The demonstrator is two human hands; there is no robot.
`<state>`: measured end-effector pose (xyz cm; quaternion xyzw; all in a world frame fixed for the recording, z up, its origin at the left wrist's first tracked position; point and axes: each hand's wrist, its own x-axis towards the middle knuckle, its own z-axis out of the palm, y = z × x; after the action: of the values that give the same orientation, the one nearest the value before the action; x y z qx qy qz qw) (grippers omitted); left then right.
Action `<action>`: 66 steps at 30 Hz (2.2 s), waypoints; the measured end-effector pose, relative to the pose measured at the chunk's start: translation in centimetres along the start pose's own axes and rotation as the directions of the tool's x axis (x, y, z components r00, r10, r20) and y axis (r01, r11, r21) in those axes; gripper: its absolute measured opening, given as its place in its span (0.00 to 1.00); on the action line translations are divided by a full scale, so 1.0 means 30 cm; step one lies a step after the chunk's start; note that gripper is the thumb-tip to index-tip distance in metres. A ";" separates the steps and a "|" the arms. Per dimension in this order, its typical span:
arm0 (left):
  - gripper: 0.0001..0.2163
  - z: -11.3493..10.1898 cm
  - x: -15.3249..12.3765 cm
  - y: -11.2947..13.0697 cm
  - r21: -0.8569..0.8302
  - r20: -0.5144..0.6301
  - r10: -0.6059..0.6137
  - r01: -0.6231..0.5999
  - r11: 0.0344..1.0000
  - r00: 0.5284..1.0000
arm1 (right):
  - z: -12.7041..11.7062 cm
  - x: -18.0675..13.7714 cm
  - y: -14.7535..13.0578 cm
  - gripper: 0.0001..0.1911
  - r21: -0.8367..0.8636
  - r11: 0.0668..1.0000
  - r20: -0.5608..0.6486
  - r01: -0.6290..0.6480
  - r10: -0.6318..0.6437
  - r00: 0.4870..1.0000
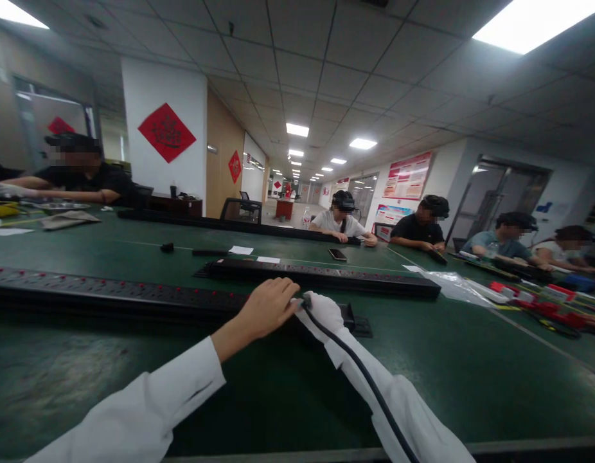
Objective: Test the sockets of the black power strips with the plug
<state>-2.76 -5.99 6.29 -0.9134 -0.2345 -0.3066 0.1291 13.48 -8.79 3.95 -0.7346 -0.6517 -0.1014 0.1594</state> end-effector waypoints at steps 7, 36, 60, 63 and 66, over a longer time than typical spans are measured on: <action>0.21 0.158 -0.097 -0.202 0.167 0.124 -0.205 0.183 0.969 0.971 | 0.006 0.011 -0.005 0.27 0.030 0.999 -0.051 0.019 -0.018 0.999; 0.26 0.158 -0.099 -0.192 0.130 0.209 -0.239 0.215 0.968 0.948 | 0.004 -0.014 -0.021 0.28 0.002 1.000 -0.100 -0.002 0.002 0.995; 0.26 0.164 -0.104 -0.197 0.153 0.230 -0.219 0.187 0.970 0.948 | 0.052 -0.006 0.020 0.26 0.065 0.996 -0.123 0.057 -0.048 0.991; 0.26 0.162 -0.103 -0.197 0.148 0.214 -0.208 0.179 0.973 0.954 | 0.025 0.011 0.005 0.23 0.191 0.979 -0.141 0.067 -0.040 0.989; 0.26 0.163 -0.102 -0.199 0.134 0.209 -0.205 0.180 0.975 0.956 | -0.043 -0.008 -0.024 0.20 0.329 0.934 -0.118 0.138 -0.105 0.988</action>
<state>-5.49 -0.08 1.12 -0.9059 -0.3524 -0.2000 0.1233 12.82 -9.42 5.13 -0.6491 -0.6949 -0.0346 0.3076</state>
